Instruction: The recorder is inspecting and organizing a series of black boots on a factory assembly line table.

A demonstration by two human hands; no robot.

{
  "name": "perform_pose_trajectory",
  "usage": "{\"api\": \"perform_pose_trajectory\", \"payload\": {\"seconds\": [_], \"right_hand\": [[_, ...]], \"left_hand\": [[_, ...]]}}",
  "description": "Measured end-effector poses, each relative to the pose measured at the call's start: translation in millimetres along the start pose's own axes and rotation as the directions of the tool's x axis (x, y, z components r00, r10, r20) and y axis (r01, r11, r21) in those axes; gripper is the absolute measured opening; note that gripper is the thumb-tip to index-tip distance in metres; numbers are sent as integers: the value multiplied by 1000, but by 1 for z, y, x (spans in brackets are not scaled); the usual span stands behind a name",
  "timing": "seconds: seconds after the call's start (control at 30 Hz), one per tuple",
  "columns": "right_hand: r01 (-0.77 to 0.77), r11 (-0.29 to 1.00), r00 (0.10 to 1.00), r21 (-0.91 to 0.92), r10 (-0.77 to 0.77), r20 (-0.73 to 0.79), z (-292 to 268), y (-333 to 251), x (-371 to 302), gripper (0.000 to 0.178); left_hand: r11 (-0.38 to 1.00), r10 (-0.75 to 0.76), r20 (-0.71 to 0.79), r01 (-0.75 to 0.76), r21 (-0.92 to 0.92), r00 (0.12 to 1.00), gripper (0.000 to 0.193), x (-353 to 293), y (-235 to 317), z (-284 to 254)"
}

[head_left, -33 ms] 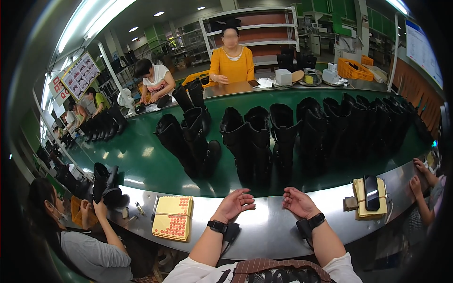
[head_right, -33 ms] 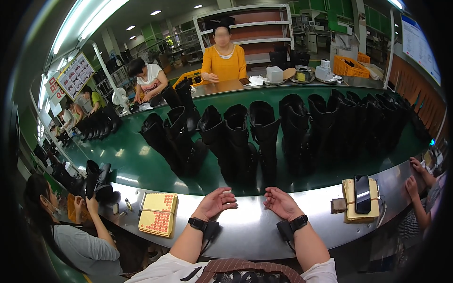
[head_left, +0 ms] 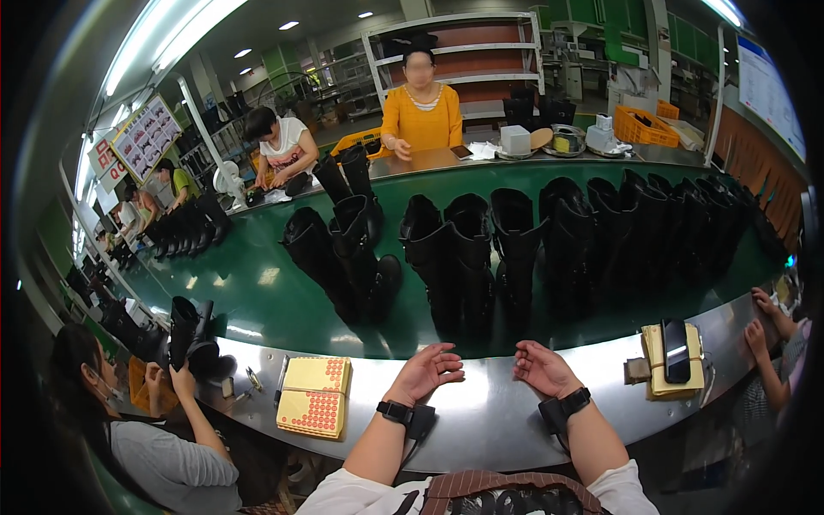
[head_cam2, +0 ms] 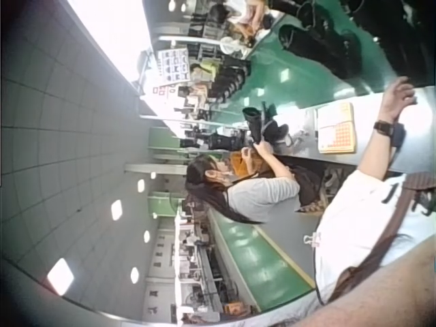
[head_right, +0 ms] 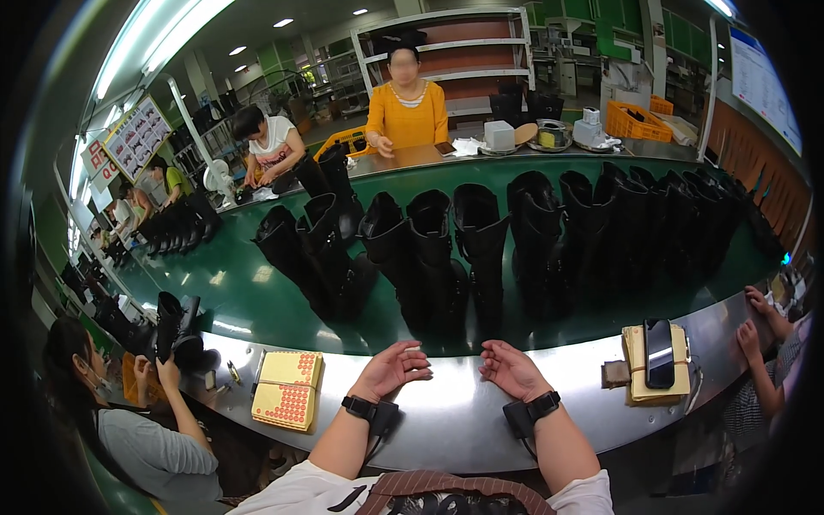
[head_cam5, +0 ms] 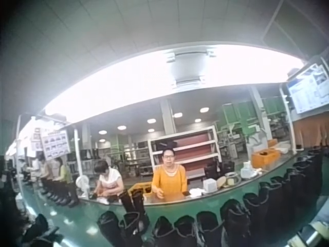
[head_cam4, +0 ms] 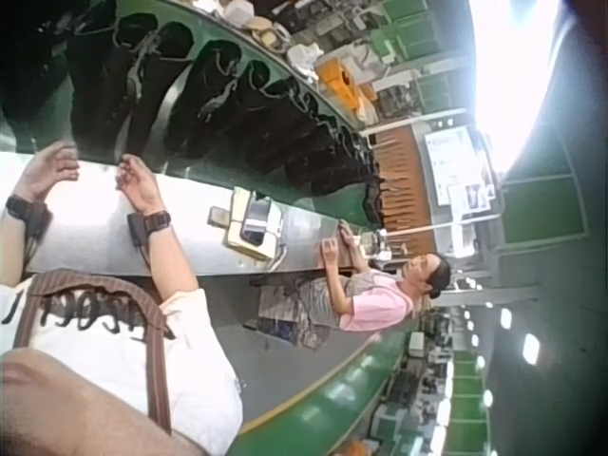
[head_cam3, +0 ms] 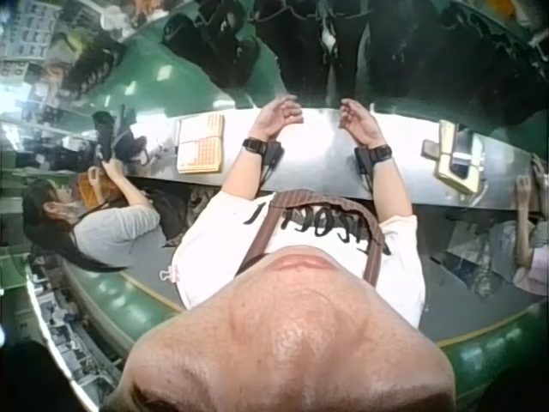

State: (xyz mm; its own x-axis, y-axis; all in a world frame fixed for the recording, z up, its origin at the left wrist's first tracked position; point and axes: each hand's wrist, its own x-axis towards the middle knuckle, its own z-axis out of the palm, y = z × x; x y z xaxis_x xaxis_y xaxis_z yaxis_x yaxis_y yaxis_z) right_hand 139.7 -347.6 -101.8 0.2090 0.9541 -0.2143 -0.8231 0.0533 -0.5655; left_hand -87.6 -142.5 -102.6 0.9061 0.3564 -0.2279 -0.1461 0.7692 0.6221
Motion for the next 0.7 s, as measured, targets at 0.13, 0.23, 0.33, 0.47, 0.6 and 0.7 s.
{"api": "perform_pose_trajectory", "payload": {"seconds": [0.13, 0.23, 0.33, 0.47, 0.6, 0.7], "right_hand": [[-13, 1000, 999, 14, 13, -31, 0, 0, 0, 18], [-7, 1000, 1000, 0, 7, -27, 0, 1, 0, 18], [-4, 1000, 1000, -2, 4, -27, 0, 1, 0, 18], [3, 1000, 1000, 0, -3, -9, 1, 1, -1, 18], [2, 1000, 1000, -4, -2, -15, 1, 0, -1, 18], [2, 1000, 1000, -5, -2, -17, 1, 1, -1, 18]], "left_hand": [[1000, 2, -21, -1, 3, 1000, 31, 0, 0, 1], [1000, 6, -19, -6, 6, 1000, 31, 0, -1, 1], [1000, 4, -10, -4, 4, 1000, 32, 0, -1, 0], [1000, 0, -14, 0, -1, 1000, 32, 1, -1, -1], [1000, -2, -6, 2, 1, 1000, 31, 1, -1, -1], [1000, -3, -2, 3, -3, 1000, 31, 1, -2, -1]]}}
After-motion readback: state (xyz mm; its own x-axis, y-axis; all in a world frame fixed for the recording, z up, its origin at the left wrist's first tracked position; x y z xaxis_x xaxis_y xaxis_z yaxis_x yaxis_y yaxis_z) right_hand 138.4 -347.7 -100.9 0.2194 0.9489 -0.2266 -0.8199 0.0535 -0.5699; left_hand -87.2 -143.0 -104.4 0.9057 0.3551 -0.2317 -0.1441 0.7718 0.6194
